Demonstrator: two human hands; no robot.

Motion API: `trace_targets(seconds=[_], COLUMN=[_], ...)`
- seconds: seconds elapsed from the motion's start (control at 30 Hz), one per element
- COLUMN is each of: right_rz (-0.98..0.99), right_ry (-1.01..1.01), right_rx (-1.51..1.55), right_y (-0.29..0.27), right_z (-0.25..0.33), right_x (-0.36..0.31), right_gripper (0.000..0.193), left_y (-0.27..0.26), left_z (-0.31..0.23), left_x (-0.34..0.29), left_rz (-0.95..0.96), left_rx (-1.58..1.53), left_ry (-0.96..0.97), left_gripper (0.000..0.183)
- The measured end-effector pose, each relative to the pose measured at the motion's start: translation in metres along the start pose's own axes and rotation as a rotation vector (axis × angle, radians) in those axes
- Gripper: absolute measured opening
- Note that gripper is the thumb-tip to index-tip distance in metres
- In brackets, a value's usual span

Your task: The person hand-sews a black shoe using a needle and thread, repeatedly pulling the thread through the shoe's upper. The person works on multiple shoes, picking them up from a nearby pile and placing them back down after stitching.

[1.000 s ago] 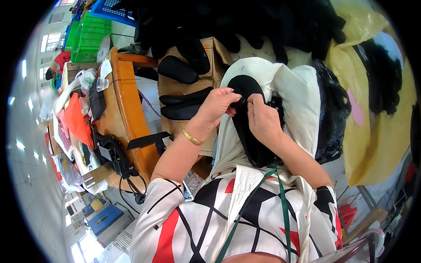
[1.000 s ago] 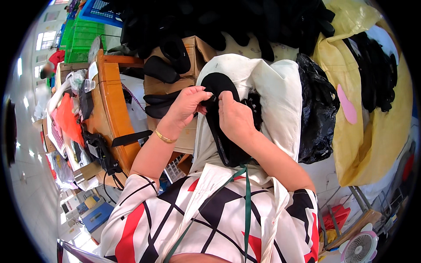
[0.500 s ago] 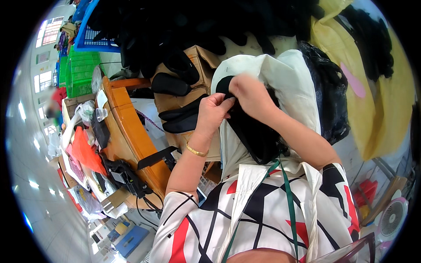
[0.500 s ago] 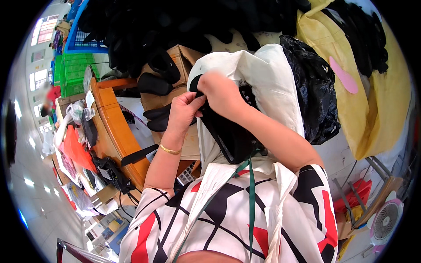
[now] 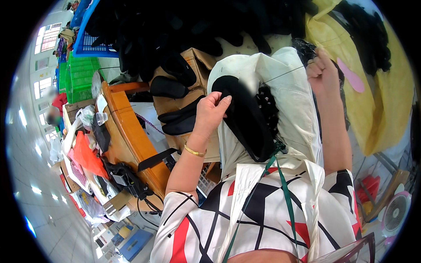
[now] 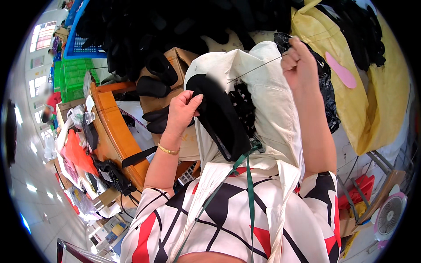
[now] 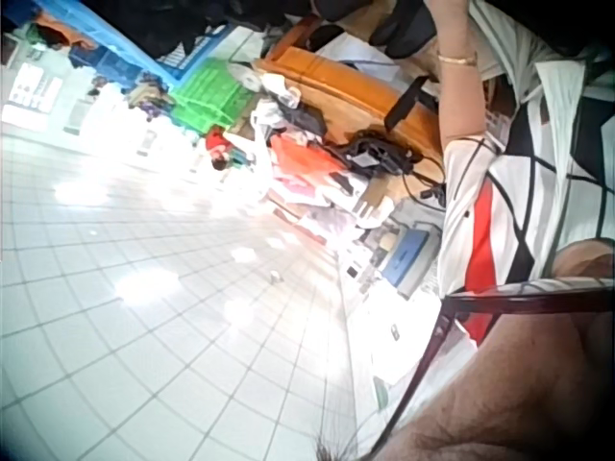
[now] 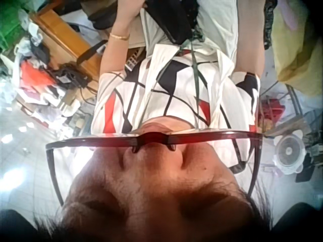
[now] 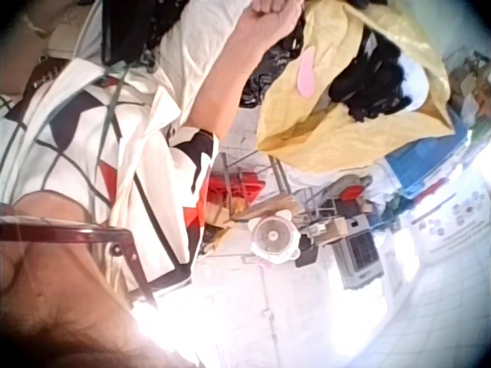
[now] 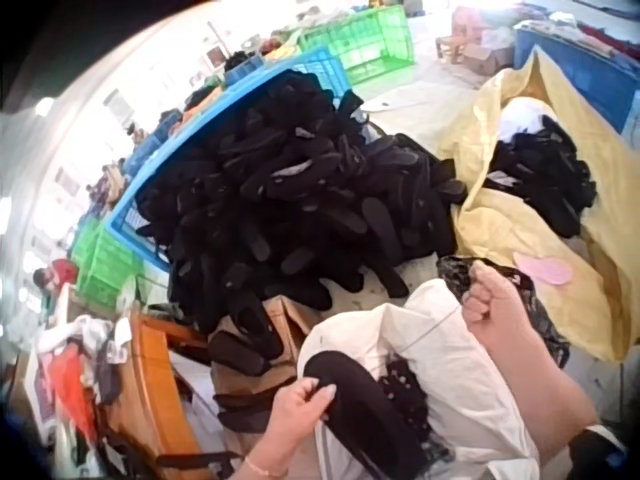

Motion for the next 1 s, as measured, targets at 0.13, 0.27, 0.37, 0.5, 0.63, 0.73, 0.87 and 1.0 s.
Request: trace_targets(seconds=[0.13,0.27,0.37,0.5,0.63,0.73,0.87,1.0], right_rz=[0.112,0.532,0.653,0.674,0.695,0.557,0.275,0.329], right_ry=[-0.104,-0.627,-0.522,-0.510,-0.603,-0.678,-0.720,-0.232], right_rx=[-0.712,-1.480,-1.637,-1.731,-1.760,-1.765,-1.407,-0.658], right_y=[0.024,0.044,0.047,0.047,0.042,0.048,0.076,0.089], right_z=[-0.037,-0.080,-0.103,-0.117,-0.122,-0.118,-0.096,-0.141], right_x=[-0.028,-0.050,-0.052,-0.049,-0.048,-0.044,-0.036,-0.038], right_gripper=[0.010,0.024,0.028,0.015,0.013,0.009,0.007,0.014], left_y=[-0.001,-0.002,-0.009,-0.010,0.006,0.018,0.014,0.017], left_z=[-0.007,-0.026,-0.036,-0.035,-0.031,-0.041,-0.021,-0.005], left_x=[-0.006,-0.025,-0.030,-0.039,-0.057,-0.043,-0.032,-0.026], left_rz=[-0.015,-0.026,-0.105,-0.290,-0.278,-0.245,-0.288,-0.325], left_rx=[0.340,0.438,0.567,0.917,0.970,1.029,0.717,0.548], left_ry=[0.175,0.278,0.519,0.990,1.173,0.853,0.646,0.533], left_gripper=[0.031,0.028,0.023,0.029,0.040,0.046,0.054,0.050])
Point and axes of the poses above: each hand's wrist, its own x-axis towards the middle knuckle, its own y-axis out of the palm, z = x × y, the point moved 4 cm from there along x, towards the middle knuckle, and after that the axes turned 2 degrees about y, right-handed, at the moved point
